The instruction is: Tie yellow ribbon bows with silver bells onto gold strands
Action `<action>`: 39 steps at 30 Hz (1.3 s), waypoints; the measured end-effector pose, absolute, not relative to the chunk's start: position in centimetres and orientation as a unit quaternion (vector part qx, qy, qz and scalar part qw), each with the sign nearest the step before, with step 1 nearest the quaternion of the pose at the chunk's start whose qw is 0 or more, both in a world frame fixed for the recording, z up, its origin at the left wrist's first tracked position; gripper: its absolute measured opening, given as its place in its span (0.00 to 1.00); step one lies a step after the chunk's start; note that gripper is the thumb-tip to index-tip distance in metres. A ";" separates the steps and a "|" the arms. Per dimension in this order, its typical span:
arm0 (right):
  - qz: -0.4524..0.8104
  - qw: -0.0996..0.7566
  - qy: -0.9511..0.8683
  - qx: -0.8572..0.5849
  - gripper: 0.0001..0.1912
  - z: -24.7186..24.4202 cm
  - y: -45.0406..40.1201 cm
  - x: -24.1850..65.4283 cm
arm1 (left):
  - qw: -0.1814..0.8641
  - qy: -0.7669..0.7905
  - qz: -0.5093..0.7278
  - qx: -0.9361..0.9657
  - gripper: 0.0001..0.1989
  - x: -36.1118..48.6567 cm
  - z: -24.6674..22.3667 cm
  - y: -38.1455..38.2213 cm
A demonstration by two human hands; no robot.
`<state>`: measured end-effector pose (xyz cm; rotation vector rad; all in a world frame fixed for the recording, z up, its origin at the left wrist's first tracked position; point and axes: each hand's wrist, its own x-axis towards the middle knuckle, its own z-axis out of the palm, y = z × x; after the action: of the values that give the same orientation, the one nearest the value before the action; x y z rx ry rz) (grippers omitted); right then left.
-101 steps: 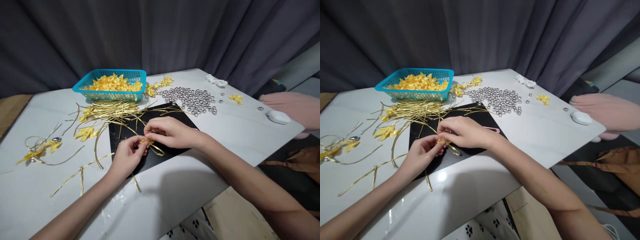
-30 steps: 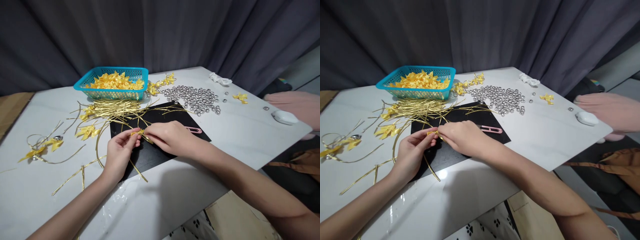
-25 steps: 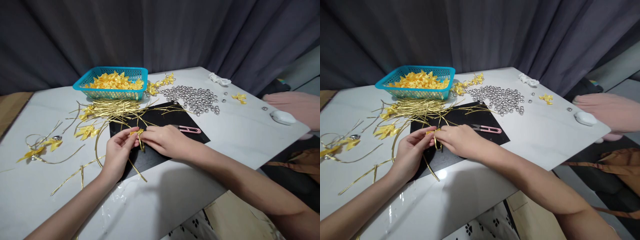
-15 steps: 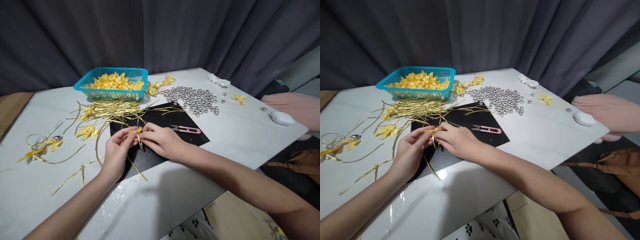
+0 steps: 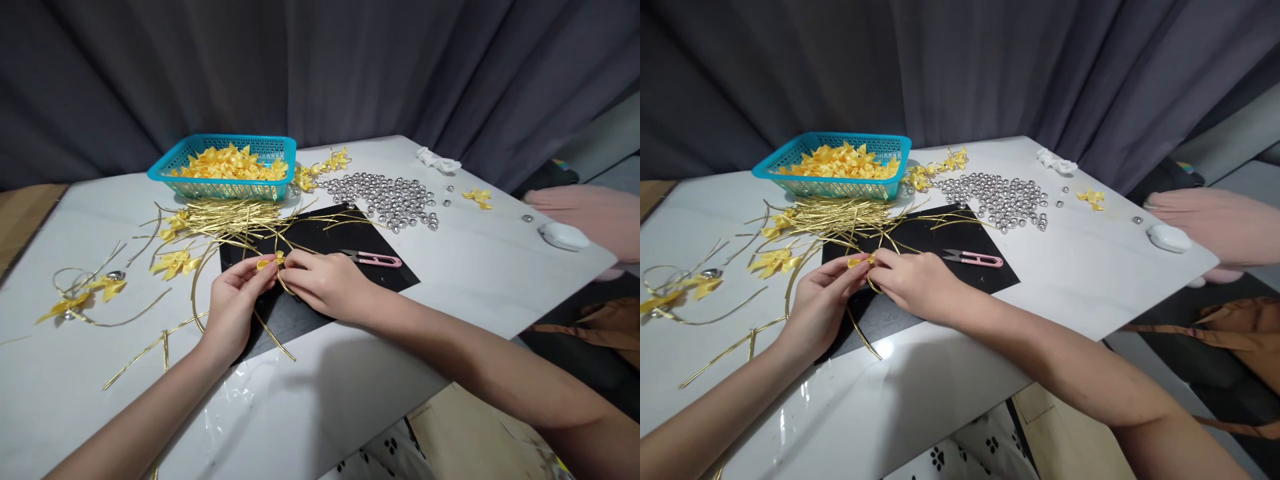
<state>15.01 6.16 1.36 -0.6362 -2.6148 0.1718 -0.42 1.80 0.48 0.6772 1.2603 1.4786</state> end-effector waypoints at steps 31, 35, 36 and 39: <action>0.545 0.450 -0.605 -0.367 0.06 0.3 5.9 12.2 | 0.495 0.518 0.609 0.341 0.08 -0.4 0.6 1.3; 0.549 0.449 -0.605 -0.361 0.07 0.3 5.8 12.3 | 0.502 0.517 0.603 0.341 0.06 -0.5 0.7 1.3; 0.548 0.451 -0.605 -0.360 0.07 0.3 5.8 12.3 | 0.505 0.518 0.600 0.343 0.05 -0.5 0.7 1.3; 0.518 0.462 -0.628 -0.352 0.06 0.6 5.9 12.5 | 0.507 0.520 0.594 0.347 0.05 -0.4 0.7 1.4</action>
<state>12.53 5.90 0.65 -0.8651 -1.5445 1.2744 -0.45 1.36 0.74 0.8369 1.2530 1.4321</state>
